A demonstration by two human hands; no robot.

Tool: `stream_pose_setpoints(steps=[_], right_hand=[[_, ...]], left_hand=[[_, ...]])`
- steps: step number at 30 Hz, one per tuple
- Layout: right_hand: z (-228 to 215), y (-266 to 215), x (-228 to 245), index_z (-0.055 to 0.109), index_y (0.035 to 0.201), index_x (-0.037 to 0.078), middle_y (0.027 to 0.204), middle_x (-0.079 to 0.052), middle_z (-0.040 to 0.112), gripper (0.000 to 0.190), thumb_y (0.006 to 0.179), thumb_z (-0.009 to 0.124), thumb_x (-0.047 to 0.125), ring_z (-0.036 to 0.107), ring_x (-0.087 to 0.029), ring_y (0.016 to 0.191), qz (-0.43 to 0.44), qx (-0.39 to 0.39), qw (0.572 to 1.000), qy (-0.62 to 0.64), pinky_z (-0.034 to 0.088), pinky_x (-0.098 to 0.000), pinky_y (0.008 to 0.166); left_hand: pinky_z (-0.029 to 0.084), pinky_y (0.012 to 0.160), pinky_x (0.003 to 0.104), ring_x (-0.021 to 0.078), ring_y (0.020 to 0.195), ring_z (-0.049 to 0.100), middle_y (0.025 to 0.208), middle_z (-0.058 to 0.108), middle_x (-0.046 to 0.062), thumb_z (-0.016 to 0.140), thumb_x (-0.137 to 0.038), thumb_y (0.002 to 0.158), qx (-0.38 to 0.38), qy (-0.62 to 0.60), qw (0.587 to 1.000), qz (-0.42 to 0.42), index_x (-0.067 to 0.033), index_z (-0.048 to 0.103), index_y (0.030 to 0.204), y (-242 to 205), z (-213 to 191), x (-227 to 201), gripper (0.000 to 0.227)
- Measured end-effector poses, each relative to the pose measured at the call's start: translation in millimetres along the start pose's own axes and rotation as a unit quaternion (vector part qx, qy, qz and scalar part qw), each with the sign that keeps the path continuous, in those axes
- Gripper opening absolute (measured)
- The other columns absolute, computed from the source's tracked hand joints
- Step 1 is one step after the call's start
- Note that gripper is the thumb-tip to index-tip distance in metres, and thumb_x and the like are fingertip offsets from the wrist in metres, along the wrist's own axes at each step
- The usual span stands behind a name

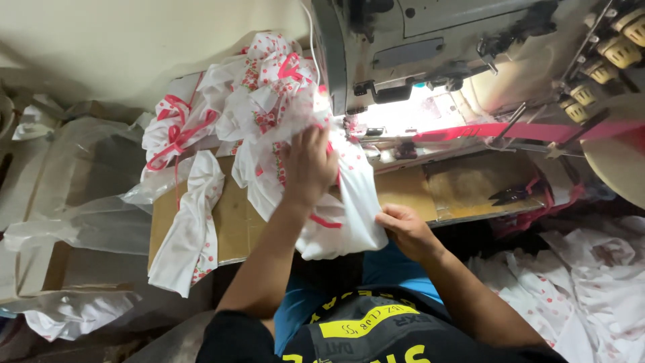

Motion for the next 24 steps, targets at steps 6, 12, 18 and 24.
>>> stream_pose_setpoints(steps=[6,12,18,24], right_hand=[[47,42,60,0.067,0.078,0.0,0.054,0.001,0.045,0.015,0.09,0.073,0.009,0.042,-0.007,0.051,-0.071,-0.045,0.99,-0.117,0.03,-0.0222,0.046],[99,30,106,0.071,0.097,0.001,0.071,0.002,0.063,0.015,0.084,0.077,0.002,0.059,-0.005,0.066,-0.073,0.007,0.996,-0.057,0.043,-0.0167,0.063],[83,33,76,0.054,0.079,0.005,0.089,-0.012,0.062,0.016,0.085,0.068,0.0,0.06,-0.015,0.079,-0.033,0.132,0.99,0.02,0.048,-0.0244,0.07],[74,40,70,0.047,0.11,0.001,0.087,-0.008,0.055,0.028,0.089,0.062,-0.01,0.066,-0.017,0.072,-0.026,0.127,0.987,0.099,0.055,-0.0265,0.065]], left_hand=[[0.035,0.108,0.07,0.0253,0.149,0.034,0.157,0.042,-0.012,0.058,-0.049,0.088,0.225,-0.083,0.967,-0.09,-0.0409,0.041,0.153,40,96,61,0.067],[0.042,0.109,0.063,0.0564,0.13,0.051,0.143,0.047,0.035,0.066,-0.01,0.094,-0.173,-0.139,0.971,0.087,-0.0012,0.057,0.132,-97,-92,-78,0.04],[0.05,0.088,0.037,0.0266,0.086,0.066,0.083,0.071,0.002,0.059,-0.012,0.079,0.139,-0.348,0.916,-0.145,-0.0239,0.066,0.087,-170,4,15,0.016],[0.051,0.088,0.035,0.0249,0.086,0.067,0.091,0.075,-0.002,0.064,-0.014,0.078,0.182,-0.431,0.867,-0.171,-0.0258,0.071,0.087,-176,9,9,0.016]])
Point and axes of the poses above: each hand's wrist, its own y-axis towards the middle knuckle, its own z-axis out of the palm, x = y × z, the point moved 10 cm from there along y, towards the middle knuckle
